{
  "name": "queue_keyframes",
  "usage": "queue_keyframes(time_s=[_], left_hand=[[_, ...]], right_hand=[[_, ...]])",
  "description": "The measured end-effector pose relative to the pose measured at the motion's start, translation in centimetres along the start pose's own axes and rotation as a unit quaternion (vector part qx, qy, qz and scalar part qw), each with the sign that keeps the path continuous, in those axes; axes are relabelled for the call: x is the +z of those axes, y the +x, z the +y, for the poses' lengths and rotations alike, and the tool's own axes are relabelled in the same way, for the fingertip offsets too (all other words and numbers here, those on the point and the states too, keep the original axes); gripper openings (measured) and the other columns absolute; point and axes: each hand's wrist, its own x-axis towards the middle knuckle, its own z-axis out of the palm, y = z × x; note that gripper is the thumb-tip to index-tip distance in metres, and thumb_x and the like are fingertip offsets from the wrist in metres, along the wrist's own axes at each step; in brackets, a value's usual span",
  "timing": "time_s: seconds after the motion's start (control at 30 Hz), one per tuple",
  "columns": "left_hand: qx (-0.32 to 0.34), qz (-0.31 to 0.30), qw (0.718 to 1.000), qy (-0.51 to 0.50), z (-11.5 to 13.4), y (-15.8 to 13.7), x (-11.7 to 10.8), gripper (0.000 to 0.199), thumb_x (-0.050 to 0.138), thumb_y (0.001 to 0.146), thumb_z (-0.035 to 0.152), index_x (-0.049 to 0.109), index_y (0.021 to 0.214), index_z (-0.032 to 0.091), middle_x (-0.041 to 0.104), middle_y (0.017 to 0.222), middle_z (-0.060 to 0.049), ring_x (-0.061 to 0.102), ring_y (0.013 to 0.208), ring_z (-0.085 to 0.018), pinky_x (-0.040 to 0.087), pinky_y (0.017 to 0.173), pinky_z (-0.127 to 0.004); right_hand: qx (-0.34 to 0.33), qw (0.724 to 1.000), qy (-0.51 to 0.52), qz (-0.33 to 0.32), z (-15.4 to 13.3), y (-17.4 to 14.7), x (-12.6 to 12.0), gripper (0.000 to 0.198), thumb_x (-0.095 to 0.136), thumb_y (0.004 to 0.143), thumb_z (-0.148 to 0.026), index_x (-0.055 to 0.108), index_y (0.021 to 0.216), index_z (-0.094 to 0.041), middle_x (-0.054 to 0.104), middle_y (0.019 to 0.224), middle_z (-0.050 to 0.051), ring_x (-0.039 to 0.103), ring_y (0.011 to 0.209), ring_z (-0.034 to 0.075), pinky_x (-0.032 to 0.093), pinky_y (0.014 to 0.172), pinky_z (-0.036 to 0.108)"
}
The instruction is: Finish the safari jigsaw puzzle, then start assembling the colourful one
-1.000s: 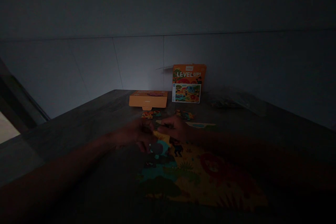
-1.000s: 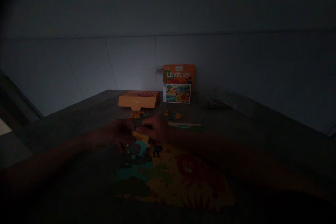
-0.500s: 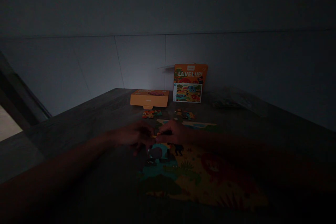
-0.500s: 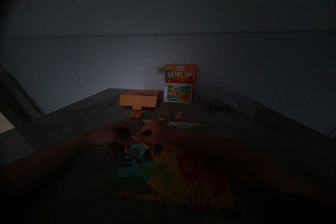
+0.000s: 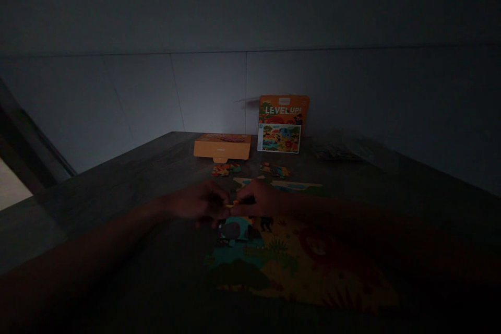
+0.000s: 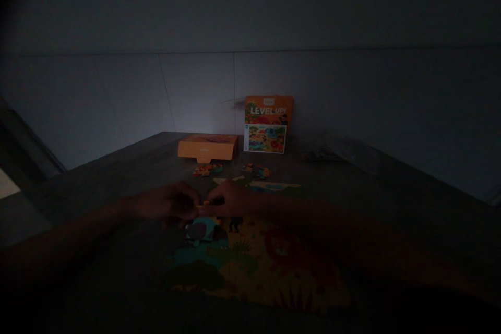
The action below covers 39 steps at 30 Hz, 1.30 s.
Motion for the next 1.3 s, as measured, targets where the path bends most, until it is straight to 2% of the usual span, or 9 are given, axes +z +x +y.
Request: queue_keyframes(time_s=[0.2,0.43,0.73,0.97,1.07,1.17,1.3], left_hand=[[0.017,0.001,1.000,0.021,0.4,-0.3,-0.1,0.037,0.062,0.080,0.051,0.058,0.073,0.015,0.057,0.063,0.000,0.044,0.046,-0.008,0.034,0.039,-0.018],[0.011,0.001,0.999,0.030,0.6,-0.4,0.0,0.039,0.062,0.079,0.053,0.059,0.076,0.015,0.058,0.063,0.000,0.044,0.047,-0.009,0.035,0.040,-0.020],[-0.005,0.011,0.997,0.080,0.8,-0.4,0.1,0.032,0.059,0.082,0.047,0.061,0.079,0.015,0.057,0.063,0.000,0.046,0.049,-0.011,0.035,0.040,-0.020],[0.058,0.014,0.993,0.098,0.3,0.0,0.3,0.022,0.060,0.081,0.035,0.062,0.073,0.014,0.060,0.064,-0.001,0.054,0.060,-0.012,0.040,0.055,-0.021],[0.054,0.016,0.994,0.096,0.1,0.1,0.2,0.022,0.061,0.082,0.036,0.064,0.078,0.014,0.060,0.064,0.000,0.054,0.060,-0.011,0.040,0.055,-0.021],[0.067,0.023,0.992,0.103,0.3,-0.1,0.1,0.023,0.062,0.082,0.037,0.067,0.088,0.015,0.065,0.074,-0.001,0.057,0.066,-0.012,0.041,0.059,-0.021],[0.070,0.031,0.986,0.147,1.2,-0.7,0.0,0.035,0.070,0.077,0.045,0.067,0.097,0.017,0.065,0.080,-0.001,0.058,0.070,-0.014,0.042,0.060,-0.022]], right_hand=[[-0.002,1.000,-0.021,-0.003,0.2,0.0,0.0,0.048,0.056,0.084,-0.056,0.049,0.060,-0.014,0.038,0.055,-0.005,0.037,0.055,0.007,0.026,0.051,0.020],[-0.011,1.000,-0.020,-0.007,0.5,0.0,0.1,0.051,0.057,0.083,-0.056,0.044,0.057,-0.015,0.033,0.053,-0.006,0.032,0.052,0.006,0.023,0.049,0.020],[-0.025,0.998,-0.055,-0.019,0.8,0.0,0.0,0.049,0.056,0.085,-0.057,0.050,0.061,-0.014,0.039,0.055,-0.005,0.037,0.054,0.007,0.026,0.053,0.021],[-0.037,0.997,-0.070,-0.006,0.8,0.1,0.0,0.050,0.060,0.082,-0.056,0.046,0.057,-0.015,0.037,0.053,-0.006,0.037,0.052,0.007,0.025,0.052,0.023],[-0.025,0.999,-0.037,0.006,0.6,0.2,0.0,0.044,0.065,0.078,-0.056,0.054,0.066,-0.015,0.042,0.057,-0.005,0.038,0.054,0.007,0.027,0.053,0.022],[-0.004,1.000,-0.015,0.011,0.3,0.1,0.0,0.040,0.068,0.075,-0.052,0.059,0.077,-0.014,0.043,0.059,-0.006,0.037,0.055,0.007,0.028,0.053,0.022],[0.010,1.000,-0.019,-0.004,-0.1,0.0,-0.2,0.038,0.069,0.076,-0.051,0.057,0.076,-0.015,0.040,0.059,-0.007,0.037,0.055,0.007,0.027,0.053,0.021]])
